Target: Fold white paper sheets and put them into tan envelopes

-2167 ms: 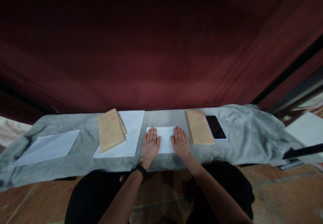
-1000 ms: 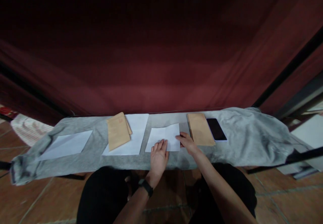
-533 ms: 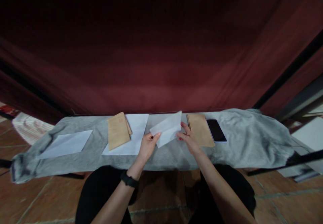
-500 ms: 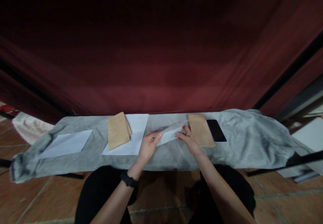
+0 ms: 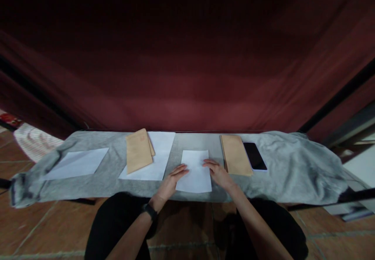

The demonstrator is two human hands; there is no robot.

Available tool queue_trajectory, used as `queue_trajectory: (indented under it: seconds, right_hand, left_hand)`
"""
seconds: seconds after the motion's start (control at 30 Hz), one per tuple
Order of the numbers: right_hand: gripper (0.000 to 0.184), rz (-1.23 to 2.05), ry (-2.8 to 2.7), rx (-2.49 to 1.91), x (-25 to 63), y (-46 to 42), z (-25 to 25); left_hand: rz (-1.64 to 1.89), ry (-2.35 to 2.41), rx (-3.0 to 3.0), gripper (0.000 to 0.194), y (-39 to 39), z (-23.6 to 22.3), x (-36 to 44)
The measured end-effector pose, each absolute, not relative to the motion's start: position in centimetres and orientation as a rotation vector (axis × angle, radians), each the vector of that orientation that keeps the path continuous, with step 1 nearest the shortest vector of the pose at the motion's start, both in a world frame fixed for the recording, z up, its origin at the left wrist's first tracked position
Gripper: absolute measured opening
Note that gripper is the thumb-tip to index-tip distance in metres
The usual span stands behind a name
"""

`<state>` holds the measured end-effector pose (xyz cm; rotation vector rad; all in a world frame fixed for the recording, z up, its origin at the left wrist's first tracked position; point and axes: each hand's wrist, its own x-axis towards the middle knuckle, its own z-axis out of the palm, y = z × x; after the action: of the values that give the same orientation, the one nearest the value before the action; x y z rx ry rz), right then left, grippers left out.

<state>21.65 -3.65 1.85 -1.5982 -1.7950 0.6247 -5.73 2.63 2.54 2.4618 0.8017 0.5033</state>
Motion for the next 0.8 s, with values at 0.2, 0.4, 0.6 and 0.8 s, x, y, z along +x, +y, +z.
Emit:
queue_trajectory:
  seconds: [0.2, 0.4, 0.6, 0.8]
  right_hand:
    - [0.043, 0.393, -1.908, -1.859, 21.5, -3.6, 2.2]
    - [0.045, 0.418, -2.103, -1.667, 16.6, -2.2, 1.0]
    - [0.05, 0.345, -2.053, -1.87, 16.5, -1.5, -0.5]
    - [0.051, 0.373, -1.916, -1.977, 19.5, -1.3, -0.7]
  left_hand:
    - [0.362, 0.757, 2.524, 0.065, 2.2, 1.6, -5.9]
    - [0.197, 0.694, 2.655, 0.069, 1.8, 2.3, -6.4]
    - [0.157, 0.688, 2.713, 0.075, 1.4, 2.2, -6.9]
    - [0.184, 0.698, 2.674, 0.068, 1.4, 2.2, -7.0]
